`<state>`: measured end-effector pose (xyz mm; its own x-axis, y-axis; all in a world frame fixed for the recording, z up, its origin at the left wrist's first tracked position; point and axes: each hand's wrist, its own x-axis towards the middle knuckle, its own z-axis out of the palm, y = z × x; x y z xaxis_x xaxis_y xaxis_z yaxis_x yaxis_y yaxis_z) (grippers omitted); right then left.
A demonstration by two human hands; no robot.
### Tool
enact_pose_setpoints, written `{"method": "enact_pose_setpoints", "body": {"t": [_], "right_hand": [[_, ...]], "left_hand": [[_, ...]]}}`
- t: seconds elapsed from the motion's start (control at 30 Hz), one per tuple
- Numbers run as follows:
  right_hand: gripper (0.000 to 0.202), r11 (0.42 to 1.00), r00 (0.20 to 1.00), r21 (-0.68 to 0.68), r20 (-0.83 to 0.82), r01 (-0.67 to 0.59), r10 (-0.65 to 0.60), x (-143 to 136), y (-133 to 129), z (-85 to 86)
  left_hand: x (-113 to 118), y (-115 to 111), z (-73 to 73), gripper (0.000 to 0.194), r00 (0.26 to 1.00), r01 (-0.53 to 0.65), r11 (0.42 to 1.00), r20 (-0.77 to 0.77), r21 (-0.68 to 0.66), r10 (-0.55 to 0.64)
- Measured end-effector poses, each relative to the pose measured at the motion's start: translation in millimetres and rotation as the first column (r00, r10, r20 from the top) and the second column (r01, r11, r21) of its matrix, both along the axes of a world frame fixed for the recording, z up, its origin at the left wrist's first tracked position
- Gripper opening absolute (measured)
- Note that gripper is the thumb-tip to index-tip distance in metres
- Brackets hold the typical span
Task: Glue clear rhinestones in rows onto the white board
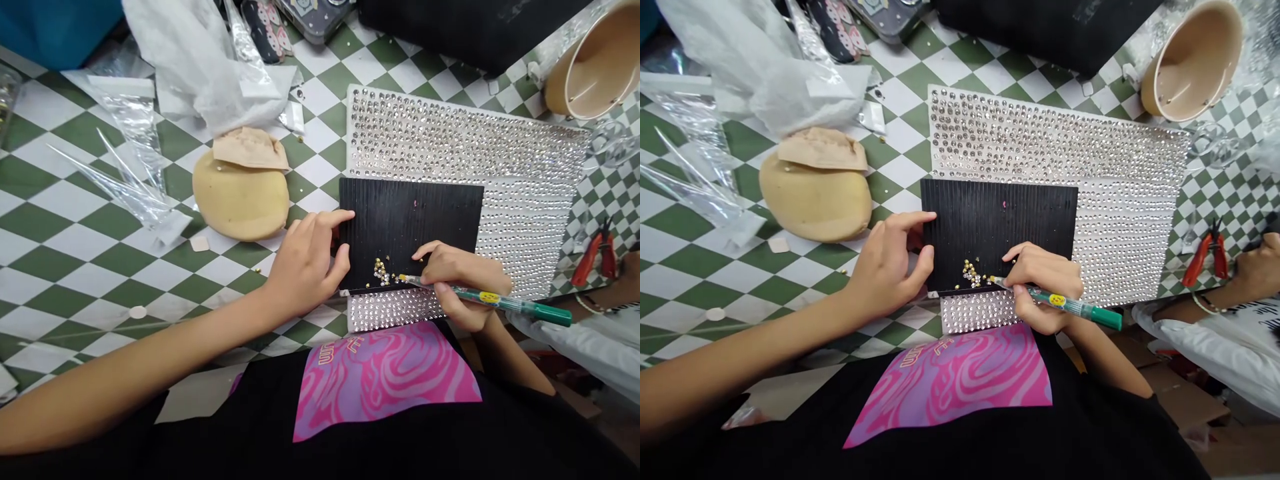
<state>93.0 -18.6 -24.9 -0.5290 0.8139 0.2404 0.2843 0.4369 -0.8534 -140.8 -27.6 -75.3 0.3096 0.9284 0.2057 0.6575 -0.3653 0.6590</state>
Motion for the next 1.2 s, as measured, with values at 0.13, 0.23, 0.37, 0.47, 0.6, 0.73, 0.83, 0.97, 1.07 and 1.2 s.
{"method": "enact_pose_setpoints", "body": {"t": [0.13,0.23,0.37,0.47,0.6,0.73,0.83,0.97,1.07,1.2], "right_hand": [[0.018,1.000,1.000,-0.004,0.007,0.004,-0.004,2.8,-2.4,-3.1],[0.018,1.000,1.000,0.018,0.014,-0.013,0.012,3.2,-4.1,-4.8],[0.019,0.999,1.000,0.020,0.014,-0.027,0.027,4.5,-2.9,-2.5],[0.020,0.999,0.998,-0.011,-0.040,0.043,-0.044,6.2,5.5,-2.9],[0.012,0.927,0.929,0.138,-0.184,0.347,-0.321,0.8,30.1,-9.9],[0.008,0.865,0.887,0.198,-0.077,0.460,-0.454,-13.9,59.2,-10.8],[0.007,0.901,0.915,0.181,0.013,0.394,-0.403,-21.8,74.4,-10.3],[0.007,0.924,0.926,0.151,0.091,0.352,-0.367,-24.3,81.3,-16.2],[0.006,0.923,0.923,0.186,0.127,0.338,-0.364,-24.2,80.9,-19.0],[0.006,0.920,0.920,0.267,0.192,0.285,-0.341,-23.8,80.4,-15.9]], "left_hand": [[-0.1,-0.7,-0.4,0.032,1.000,0.002,1.000,-0.003,0.007,-0.002],[-0.2,-0.9,-0.8,0.033,1.000,-0.002,1.000,-0.001,0.013,0.002],[0.0,-0.5,-0.4,0.033,1.000,0.002,1.000,0.004,0.008,-0.002],[-0.1,-0.4,0.2,0.033,1.000,0.000,1.000,0.005,0.003,0.000],[-0.3,-0.4,0.6,0.033,1.000,0.000,1.000,-0.008,-0.017,0.000],[-0.2,-0.1,0.8,0.033,1.000,0.010,1.000,0.003,-0.013,-0.010],[-0.2,-0.2,0.4,0.032,1.000,0.004,1.000,0.006,-0.006,-0.004],[-0.3,-0.6,0.0,0.032,1.000,0.004,1.000,0.015,0.004,-0.004],[-0.4,-0.6,0.4,0.032,1.000,0.008,1.000,0.022,-0.005,-0.008],[-0.7,-0.3,1.1,0.032,1.000,0.012,1.000,0.021,-0.018,-0.011]]}}
